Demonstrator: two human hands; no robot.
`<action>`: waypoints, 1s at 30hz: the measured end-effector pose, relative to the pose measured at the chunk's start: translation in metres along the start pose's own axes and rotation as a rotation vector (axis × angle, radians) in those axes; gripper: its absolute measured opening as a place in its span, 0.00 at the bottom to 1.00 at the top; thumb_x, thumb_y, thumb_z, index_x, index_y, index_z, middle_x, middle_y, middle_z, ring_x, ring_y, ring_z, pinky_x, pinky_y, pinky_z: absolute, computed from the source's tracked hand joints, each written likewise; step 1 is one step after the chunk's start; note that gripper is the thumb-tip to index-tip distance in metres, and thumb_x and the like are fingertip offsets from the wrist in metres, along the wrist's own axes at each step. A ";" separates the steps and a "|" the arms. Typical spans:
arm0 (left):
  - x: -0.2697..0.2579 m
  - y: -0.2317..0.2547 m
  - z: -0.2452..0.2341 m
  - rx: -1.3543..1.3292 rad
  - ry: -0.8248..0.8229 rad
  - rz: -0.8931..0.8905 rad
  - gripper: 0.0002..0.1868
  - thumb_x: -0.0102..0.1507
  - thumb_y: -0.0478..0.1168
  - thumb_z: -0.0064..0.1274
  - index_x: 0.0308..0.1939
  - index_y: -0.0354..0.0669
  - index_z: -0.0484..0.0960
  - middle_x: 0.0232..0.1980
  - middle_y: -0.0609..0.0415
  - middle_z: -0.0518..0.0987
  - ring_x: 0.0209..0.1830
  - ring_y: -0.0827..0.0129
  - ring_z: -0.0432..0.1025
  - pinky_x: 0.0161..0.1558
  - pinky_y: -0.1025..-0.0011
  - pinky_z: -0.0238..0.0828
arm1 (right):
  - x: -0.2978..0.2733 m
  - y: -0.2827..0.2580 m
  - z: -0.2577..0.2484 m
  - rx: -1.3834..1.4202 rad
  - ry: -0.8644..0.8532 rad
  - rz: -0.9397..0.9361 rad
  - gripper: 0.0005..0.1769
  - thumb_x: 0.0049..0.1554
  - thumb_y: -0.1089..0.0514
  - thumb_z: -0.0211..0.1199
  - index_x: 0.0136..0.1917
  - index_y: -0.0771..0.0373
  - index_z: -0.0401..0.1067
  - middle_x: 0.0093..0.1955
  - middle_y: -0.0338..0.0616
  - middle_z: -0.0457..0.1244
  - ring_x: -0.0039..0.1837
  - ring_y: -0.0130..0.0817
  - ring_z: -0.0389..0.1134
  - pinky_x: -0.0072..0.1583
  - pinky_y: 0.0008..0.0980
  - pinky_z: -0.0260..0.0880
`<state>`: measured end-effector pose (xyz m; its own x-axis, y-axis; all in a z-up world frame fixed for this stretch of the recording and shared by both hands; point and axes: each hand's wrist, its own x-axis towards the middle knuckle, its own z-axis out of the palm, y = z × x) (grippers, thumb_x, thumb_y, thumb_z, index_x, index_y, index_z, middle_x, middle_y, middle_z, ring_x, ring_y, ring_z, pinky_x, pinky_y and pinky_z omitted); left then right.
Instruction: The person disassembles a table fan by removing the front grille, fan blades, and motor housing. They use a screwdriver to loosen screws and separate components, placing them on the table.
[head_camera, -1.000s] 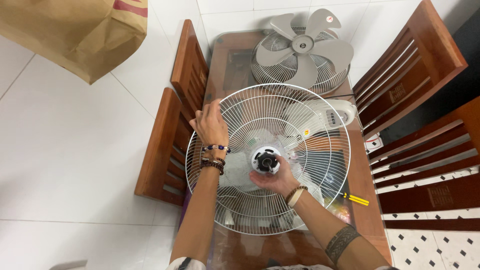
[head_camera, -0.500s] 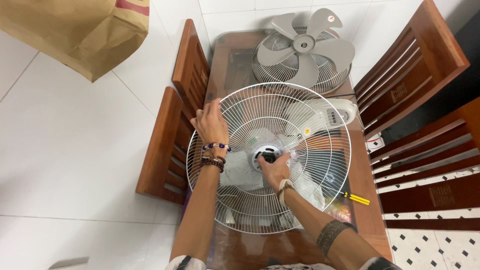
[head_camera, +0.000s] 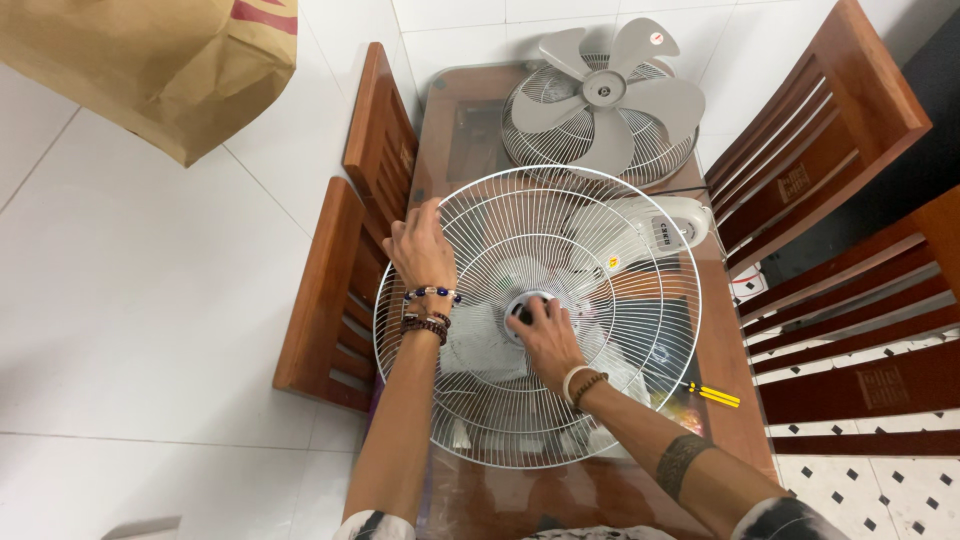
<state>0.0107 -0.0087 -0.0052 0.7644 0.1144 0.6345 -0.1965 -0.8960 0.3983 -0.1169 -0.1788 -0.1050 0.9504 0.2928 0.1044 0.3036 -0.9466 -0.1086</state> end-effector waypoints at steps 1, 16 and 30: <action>0.000 0.000 0.000 0.002 -0.012 -0.008 0.13 0.66 0.36 0.55 0.54 0.53 0.83 0.46 0.60 0.85 0.38 0.63 0.73 0.45 0.59 0.66 | -0.002 0.005 0.003 0.013 0.018 -0.046 0.32 0.48 0.70 0.67 0.63 0.48 0.68 0.68 0.51 0.53 0.69 0.52 0.56 0.67 0.48 0.64; 0.000 0.004 -0.002 -0.014 -0.013 -0.039 0.11 0.66 0.37 0.54 0.52 0.53 0.83 0.46 0.61 0.85 0.40 0.62 0.73 0.47 0.57 0.67 | 0.011 -0.021 -0.041 0.696 0.011 0.635 0.32 0.55 0.51 0.67 0.65 0.63 0.54 0.64 0.63 0.52 0.50 0.63 0.71 0.45 0.44 0.81; 0.001 0.004 -0.004 -0.033 -0.030 -0.040 0.11 0.66 0.37 0.54 0.52 0.54 0.83 0.43 0.61 0.85 0.38 0.63 0.73 0.47 0.57 0.67 | -0.005 0.006 -0.035 0.163 0.091 0.025 0.35 0.40 0.54 0.72 0.61 0.48 0.65 0.63 0.49 0.57 0.62 0.51 0.65 0.59 0.50 0.69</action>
<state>0.0084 -0.0105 0.0002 0.7900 0.1368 0.5977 -0.1850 -0.8762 0.4451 -0.1218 -0.1906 -0.0712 0.9502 0.2489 0.1873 0.2936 -0.9168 -0.2707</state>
